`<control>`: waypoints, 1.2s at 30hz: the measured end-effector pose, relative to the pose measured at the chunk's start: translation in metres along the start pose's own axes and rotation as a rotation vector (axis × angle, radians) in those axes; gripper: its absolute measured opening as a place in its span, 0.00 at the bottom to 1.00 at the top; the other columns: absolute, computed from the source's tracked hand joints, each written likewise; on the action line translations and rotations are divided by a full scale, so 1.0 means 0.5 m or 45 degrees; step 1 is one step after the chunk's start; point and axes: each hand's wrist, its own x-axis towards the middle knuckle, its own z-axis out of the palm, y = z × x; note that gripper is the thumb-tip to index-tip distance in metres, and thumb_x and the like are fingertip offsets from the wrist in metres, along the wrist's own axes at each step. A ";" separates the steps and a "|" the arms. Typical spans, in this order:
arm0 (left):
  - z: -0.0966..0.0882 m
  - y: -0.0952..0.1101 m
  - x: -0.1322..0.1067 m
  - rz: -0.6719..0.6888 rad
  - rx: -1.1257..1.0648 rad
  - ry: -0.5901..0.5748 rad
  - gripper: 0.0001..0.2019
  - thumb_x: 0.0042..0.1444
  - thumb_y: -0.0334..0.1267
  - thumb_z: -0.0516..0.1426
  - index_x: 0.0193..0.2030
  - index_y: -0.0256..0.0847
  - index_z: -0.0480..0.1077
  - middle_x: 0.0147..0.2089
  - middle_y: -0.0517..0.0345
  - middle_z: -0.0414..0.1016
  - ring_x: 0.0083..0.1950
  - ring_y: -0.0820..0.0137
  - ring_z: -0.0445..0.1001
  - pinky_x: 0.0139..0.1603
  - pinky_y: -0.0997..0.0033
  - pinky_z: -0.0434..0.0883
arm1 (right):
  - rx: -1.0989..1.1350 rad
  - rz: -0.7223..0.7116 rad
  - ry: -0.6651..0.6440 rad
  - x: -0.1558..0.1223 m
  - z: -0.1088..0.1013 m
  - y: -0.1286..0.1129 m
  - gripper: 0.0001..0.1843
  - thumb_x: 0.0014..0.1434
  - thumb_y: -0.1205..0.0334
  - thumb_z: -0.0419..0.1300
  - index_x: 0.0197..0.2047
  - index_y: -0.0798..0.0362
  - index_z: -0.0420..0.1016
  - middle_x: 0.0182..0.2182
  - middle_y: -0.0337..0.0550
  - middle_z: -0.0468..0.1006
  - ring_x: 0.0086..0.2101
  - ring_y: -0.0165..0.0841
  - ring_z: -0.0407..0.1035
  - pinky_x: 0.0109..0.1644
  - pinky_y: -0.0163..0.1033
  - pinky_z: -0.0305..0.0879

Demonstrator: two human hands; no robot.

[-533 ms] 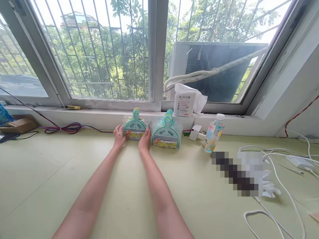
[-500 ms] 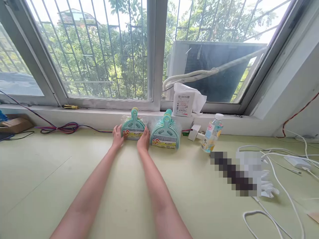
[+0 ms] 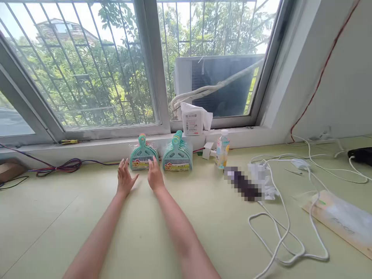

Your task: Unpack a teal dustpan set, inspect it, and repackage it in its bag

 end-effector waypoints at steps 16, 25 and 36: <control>-0.141 0.202 -0.217 -0.016 0.173 -0.554 0.18 0.59 0.31 0.49 0.55 0.39 0.66 0.64 0.42 0.54 0.62 0.54 0.61 0.57 0.51 0.66 | -0.060 0.944 0.213 -0.096 -0.267 0.190 0.13 0.58 0.65 0.55 0.47 0.53 0.67 0.49 0.53 0.72 0.46 0.39 0.68 0.45 0.39 0.61; -0.132 0.190 -0.205 0.022 0.036 -0.519 0.16 0.58 0.31 0.50 0.51 0.42 0.69 0.63 0.45 0.57 0.62 0.55 0.61 0.58 0.49 0.64 | 0.084 0.975 0.112 -0.090 -0.271 0.163 0.06 0.60 0.61 0.56 0.40 0.52 0.70 0.41 0.51 0.78 0.43 0.42 0.71 0.44 0.41 0.59; -0.141 0.234 -0.175 -0.752 -1.144 -0.659 0.31 0.54 0.52 0.58 0.61 0.41 0.58 0.60 0.41 0.66 0.58 0.57 0.69 0.56 0.56 0.69 | 0.316 1.019 0.085 -0.222 -0.315 0.057 0.08 0.64 0.60 0.45 0.42 0.49 0.63 0.35 0.44 0.77 0.33 0.38 0.71 0.34 0.38 0.61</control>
